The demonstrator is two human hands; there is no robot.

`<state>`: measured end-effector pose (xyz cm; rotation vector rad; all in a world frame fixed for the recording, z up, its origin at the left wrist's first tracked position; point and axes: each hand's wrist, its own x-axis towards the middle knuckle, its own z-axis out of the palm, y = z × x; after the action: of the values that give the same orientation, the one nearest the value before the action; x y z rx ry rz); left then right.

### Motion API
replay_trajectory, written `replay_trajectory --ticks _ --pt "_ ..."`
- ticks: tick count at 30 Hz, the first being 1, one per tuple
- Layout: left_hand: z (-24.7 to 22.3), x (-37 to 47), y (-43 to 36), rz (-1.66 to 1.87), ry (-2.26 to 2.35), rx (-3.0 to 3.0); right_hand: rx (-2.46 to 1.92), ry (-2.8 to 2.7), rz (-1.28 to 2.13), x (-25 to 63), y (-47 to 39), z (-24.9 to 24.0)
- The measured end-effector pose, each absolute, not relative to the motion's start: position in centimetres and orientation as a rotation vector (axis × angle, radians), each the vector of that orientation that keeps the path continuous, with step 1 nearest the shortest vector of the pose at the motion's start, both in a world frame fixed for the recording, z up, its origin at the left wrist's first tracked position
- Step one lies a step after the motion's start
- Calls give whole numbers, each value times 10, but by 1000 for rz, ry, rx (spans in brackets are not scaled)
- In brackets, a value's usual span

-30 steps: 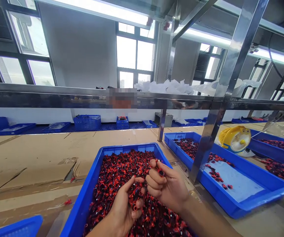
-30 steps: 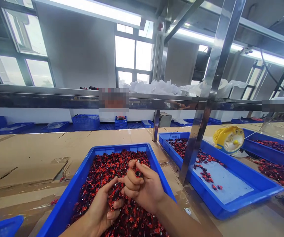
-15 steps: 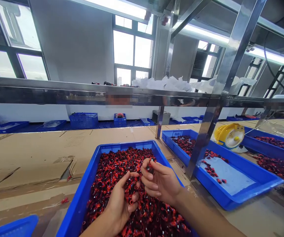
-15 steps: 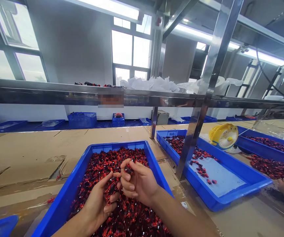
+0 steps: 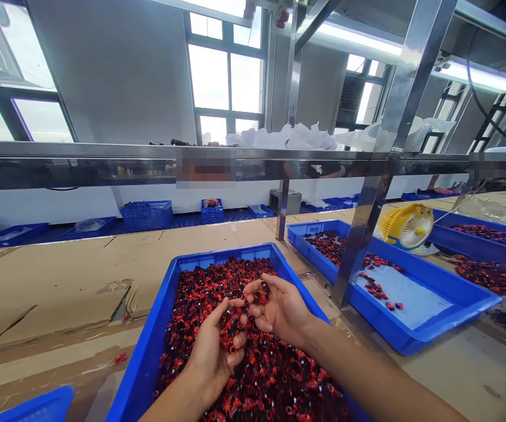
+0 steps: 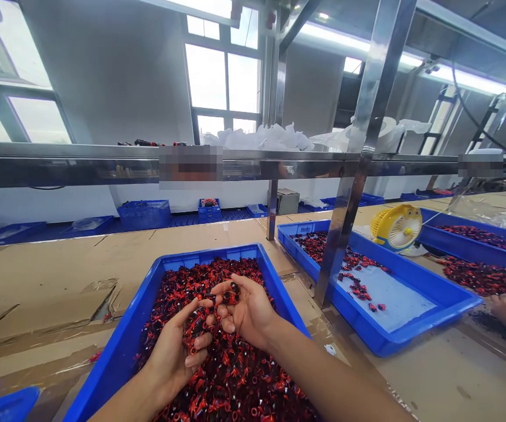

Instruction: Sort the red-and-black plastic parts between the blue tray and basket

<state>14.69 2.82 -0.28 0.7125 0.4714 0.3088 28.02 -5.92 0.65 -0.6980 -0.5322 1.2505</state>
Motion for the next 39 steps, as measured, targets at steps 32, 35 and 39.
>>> replay_trajectory --ticks 32,35,39 --pt "3 146 33 307 493 730 -721 -339 1215 271 -68 21" --pt "4 145 32 299 495 740 -720 -310 1198 268 -73 26" --pt "4 144 31 292 491 770 -706 -285 1190 266 -77 32"
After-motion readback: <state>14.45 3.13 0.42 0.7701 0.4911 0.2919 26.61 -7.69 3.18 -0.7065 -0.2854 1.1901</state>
